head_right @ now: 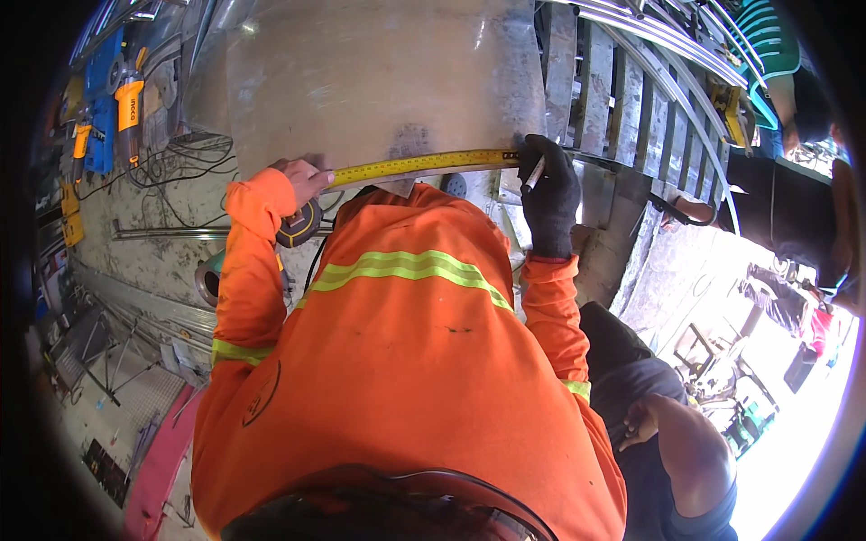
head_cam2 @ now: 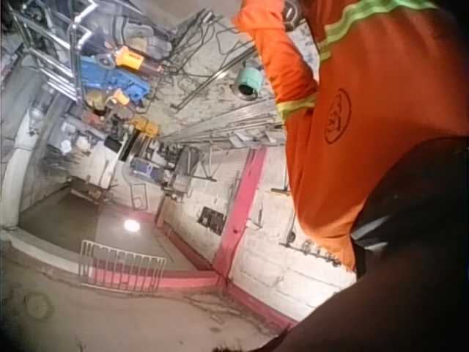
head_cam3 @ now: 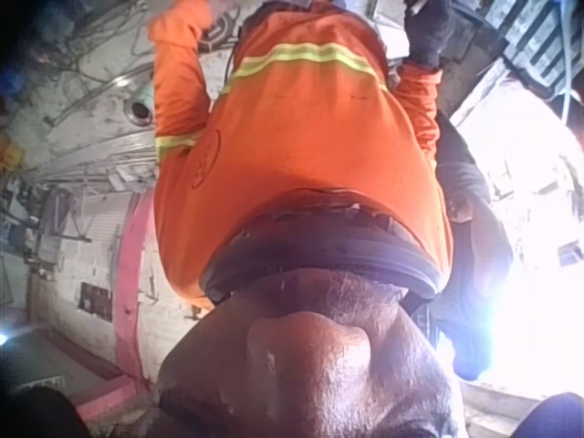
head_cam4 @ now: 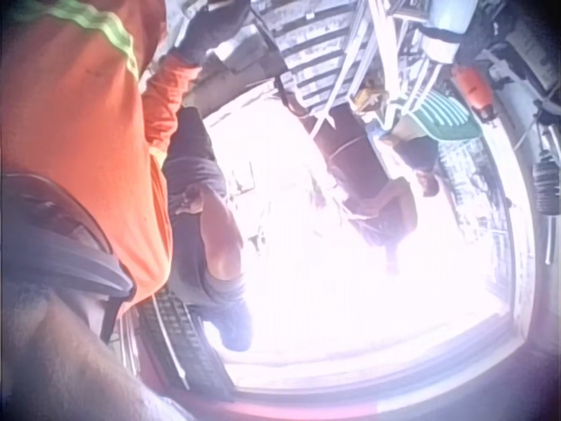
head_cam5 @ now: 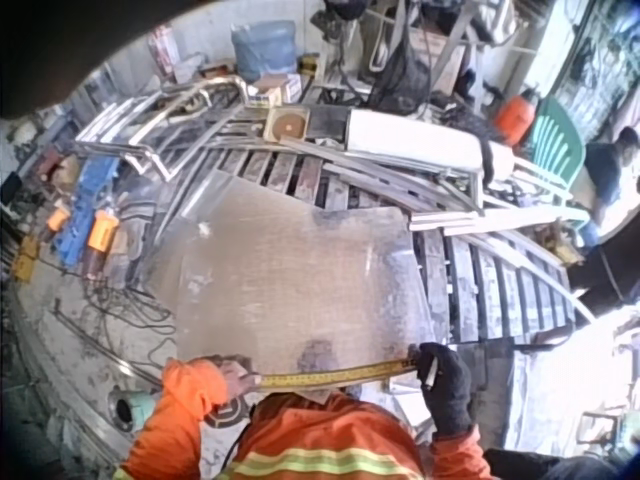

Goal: Using a tape measure to determine dimensions and marking lines on a metal sheet with a pen in a fabrication workshop.

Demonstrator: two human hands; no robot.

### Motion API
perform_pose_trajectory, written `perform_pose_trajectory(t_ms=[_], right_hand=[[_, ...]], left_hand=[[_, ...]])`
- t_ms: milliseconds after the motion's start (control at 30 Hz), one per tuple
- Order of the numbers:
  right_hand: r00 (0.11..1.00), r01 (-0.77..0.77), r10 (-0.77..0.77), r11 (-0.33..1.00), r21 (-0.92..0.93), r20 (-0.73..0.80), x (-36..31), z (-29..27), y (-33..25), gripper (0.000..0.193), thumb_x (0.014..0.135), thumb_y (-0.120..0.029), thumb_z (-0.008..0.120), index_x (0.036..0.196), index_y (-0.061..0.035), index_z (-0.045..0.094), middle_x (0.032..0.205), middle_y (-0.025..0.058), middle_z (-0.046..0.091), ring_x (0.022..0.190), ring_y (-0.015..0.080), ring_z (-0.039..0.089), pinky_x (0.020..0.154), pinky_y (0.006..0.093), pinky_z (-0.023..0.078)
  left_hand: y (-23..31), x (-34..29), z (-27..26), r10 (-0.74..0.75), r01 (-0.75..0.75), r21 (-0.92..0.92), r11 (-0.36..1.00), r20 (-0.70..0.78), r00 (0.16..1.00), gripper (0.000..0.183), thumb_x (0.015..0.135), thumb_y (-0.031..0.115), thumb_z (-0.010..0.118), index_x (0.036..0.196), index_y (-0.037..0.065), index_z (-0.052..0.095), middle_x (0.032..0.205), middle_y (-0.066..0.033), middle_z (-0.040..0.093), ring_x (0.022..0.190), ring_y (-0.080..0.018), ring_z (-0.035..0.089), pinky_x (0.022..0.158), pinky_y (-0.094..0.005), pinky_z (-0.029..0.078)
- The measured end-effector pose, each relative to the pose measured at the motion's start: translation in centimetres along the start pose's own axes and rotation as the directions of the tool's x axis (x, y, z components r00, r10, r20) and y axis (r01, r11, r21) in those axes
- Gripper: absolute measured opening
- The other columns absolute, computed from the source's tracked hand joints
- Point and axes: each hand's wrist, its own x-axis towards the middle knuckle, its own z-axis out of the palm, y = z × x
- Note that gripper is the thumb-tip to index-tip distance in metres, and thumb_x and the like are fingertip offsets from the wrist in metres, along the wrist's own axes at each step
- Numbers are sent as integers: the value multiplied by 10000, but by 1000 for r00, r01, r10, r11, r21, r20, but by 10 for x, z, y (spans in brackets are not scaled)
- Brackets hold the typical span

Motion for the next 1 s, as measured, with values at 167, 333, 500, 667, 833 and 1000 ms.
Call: perform_pose_trajectory(t_ms=[167,333,500,667,833,1000], right_hand=[[1000,-22,22,999,24,4,-1,2,5,229,931,-85,695,1159,-110,698,1018,140,738,935,314,726,799,402,563],[1000,14,-14,1000,-17,-10,-1,2,5,225,936,-83,691,1160,-109,697,1009,140,738,933,315,727,794,401,562],[1000,-7,6,999,35,4,-1,2,4,262,916,-26,674,1166,-101,692,996,129,739,926,303,728,790,393,561],[999,-30,30,999,39,23,-1,0,0,308,890,14,661,1177,-96,686,995,119,740,924,287,726,796,387,559],[999,-26,25,999,26,31,-1,0,0,318,888,23,654,1182,-95,685,1007,118,739,932,283,725,807,386,560],[999,-34,34,999,36,16,-1,2,3,371,850,57,640,1184,-97,682,1005,118,737,937,287,724,812,387,560]], left_hand=[[-4,2,2,13,-13,-10,1000,-6,1000,594,990,556,499,868,25,734,781,-155,700,747,-301,687,785,-426,528],[-7,7,5,-7,7,5,1000,-1,1000,607,990,571,491,872,29,738,793,-156,702,760,-312,688,794,-429,528],[-6,3,5,17,-17,-1,1000,-32,999,612,993,574,485,886,27,739,798,-156,703,759,-315,689,793,-434,530],[0,0,0,-2,2,4,1000,-12,1000,606,997,567,483,894,26,736,793,-153,701,753,-309,695,771,-429,537],[0,1,1,-27,27,-10,1000,-8,1000,596,1000,560,487,875,31,732,764,-140,694,716,-290,691,746,-418,543],[-1,1,1,-15,15,-8,1000,-14,1000,597,998,566,486,855,42,732,754,-133,697,694,-286,686,738,-412,546]])
